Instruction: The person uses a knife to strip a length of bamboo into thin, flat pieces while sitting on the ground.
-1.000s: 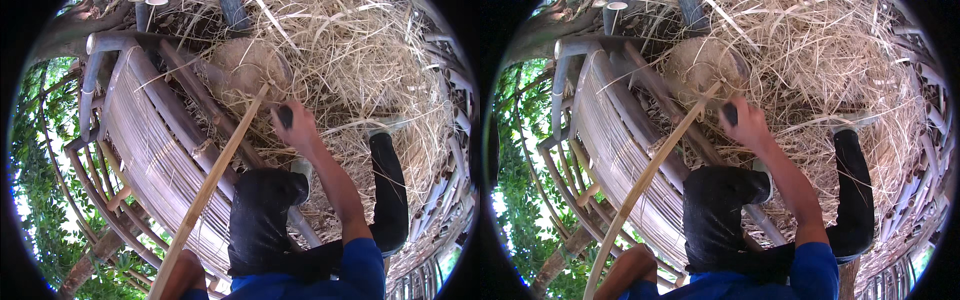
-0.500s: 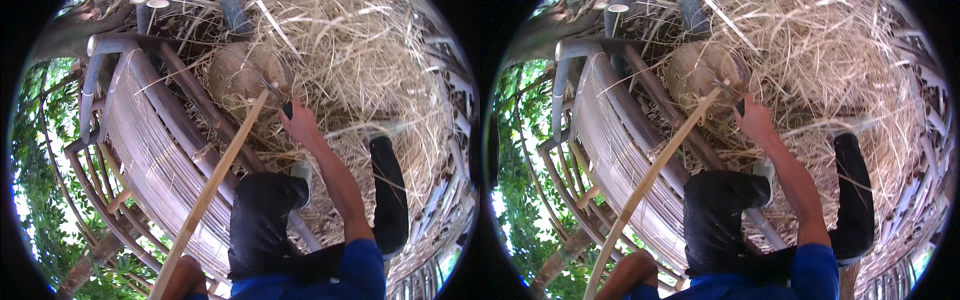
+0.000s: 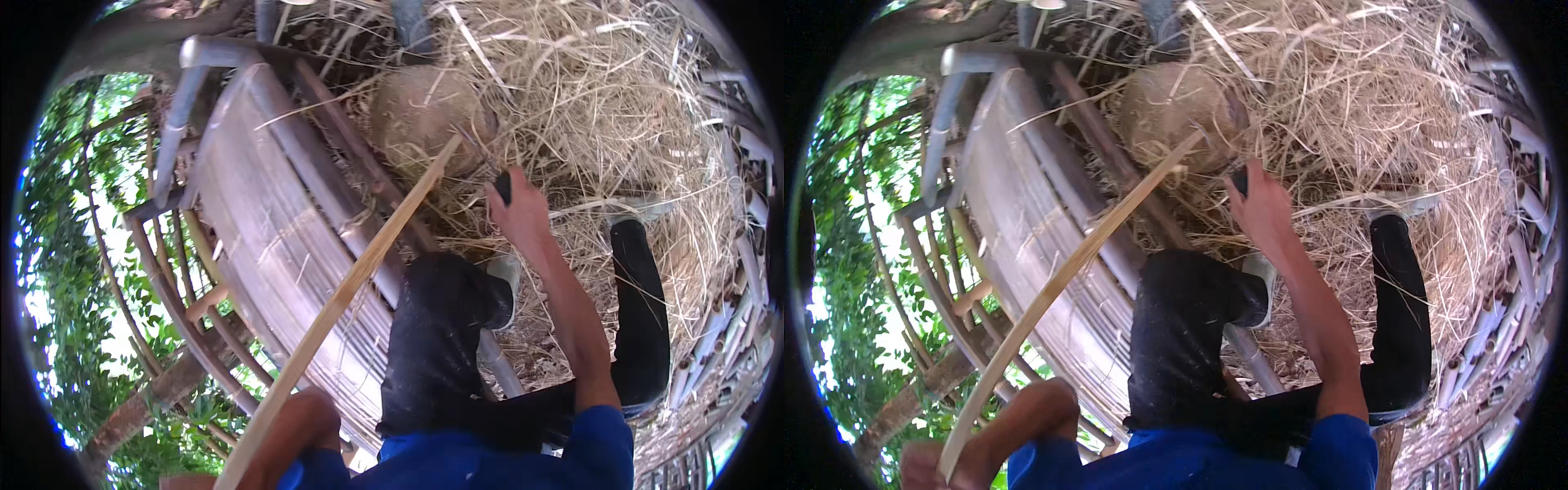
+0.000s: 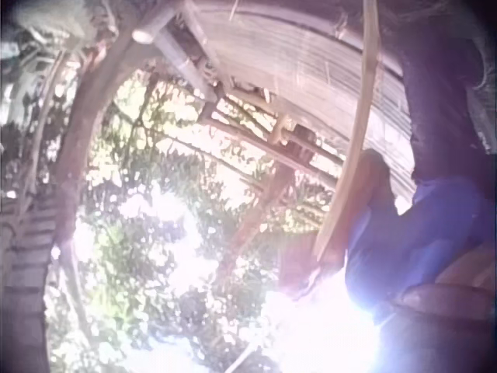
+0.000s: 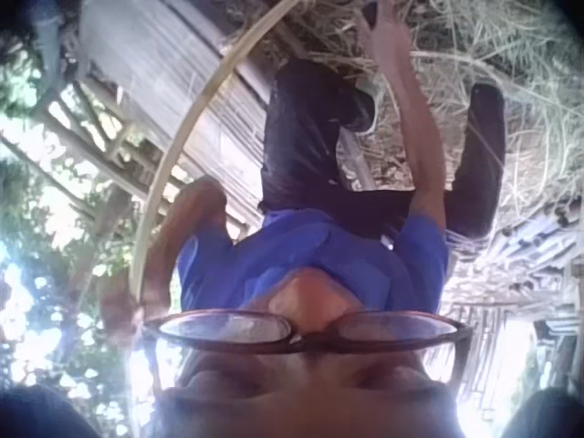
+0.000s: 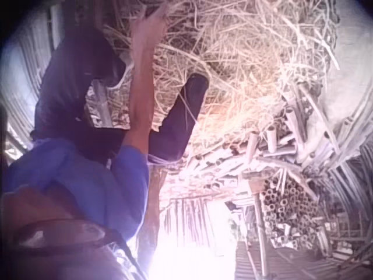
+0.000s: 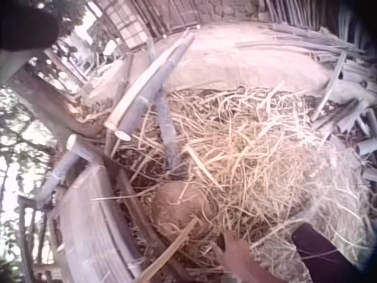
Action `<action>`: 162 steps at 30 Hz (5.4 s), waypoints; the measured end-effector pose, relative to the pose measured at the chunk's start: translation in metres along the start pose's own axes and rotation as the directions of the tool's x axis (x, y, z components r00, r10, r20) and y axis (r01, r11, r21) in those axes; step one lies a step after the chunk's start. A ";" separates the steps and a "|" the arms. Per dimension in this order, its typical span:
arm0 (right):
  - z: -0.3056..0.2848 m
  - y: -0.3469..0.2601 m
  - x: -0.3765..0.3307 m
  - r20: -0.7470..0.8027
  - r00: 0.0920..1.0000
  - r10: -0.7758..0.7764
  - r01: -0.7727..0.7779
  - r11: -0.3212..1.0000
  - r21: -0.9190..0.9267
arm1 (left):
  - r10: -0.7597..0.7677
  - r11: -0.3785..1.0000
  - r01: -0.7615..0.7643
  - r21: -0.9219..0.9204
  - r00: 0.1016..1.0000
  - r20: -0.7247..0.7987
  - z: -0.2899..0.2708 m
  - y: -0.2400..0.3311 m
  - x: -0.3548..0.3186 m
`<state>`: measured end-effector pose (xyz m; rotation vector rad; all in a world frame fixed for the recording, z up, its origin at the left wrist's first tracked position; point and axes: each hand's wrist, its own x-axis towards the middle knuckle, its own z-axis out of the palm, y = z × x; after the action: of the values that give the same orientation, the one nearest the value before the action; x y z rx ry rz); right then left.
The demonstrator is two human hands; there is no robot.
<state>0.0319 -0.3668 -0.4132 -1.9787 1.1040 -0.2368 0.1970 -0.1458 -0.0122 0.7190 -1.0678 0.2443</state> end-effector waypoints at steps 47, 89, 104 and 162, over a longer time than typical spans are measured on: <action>-0.039 -0.108 -0.079 -0.056 0.929 -0.365 0.364 0.931 -0.031 | 0.012 0.982 -0.003 0.190 0.999 -0.047 0.040 0.014 -0.030; -0.089 -0.179 -0.168 -0.045 0.852 -0.522 0.517 0.822 0.238 | -0.051 0.998 0.046 -0.043 0.991 -0.123 0.047 0.030 -0.056; -0.053 -0.114 -0.116 0.021 0.969 -0.248 0.248 0.969 -0.014 | 0.045 0.998 -0.030 0.050 0.939 -0.342 0.063 0.012 -0.057; -0.008 -0.044 -0.047 0.059 0.998 -0.003 0.004 1.000 -0.013 | -0.035 0.996 0.017 -0.088 0.977 -0.212 0.056 0.007 -0.053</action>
<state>0.0274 -0.3232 -0.3651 -1.9864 1.0671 -0.1727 0.1282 -0.1686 -0.0392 0.6149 -0.8589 0.2459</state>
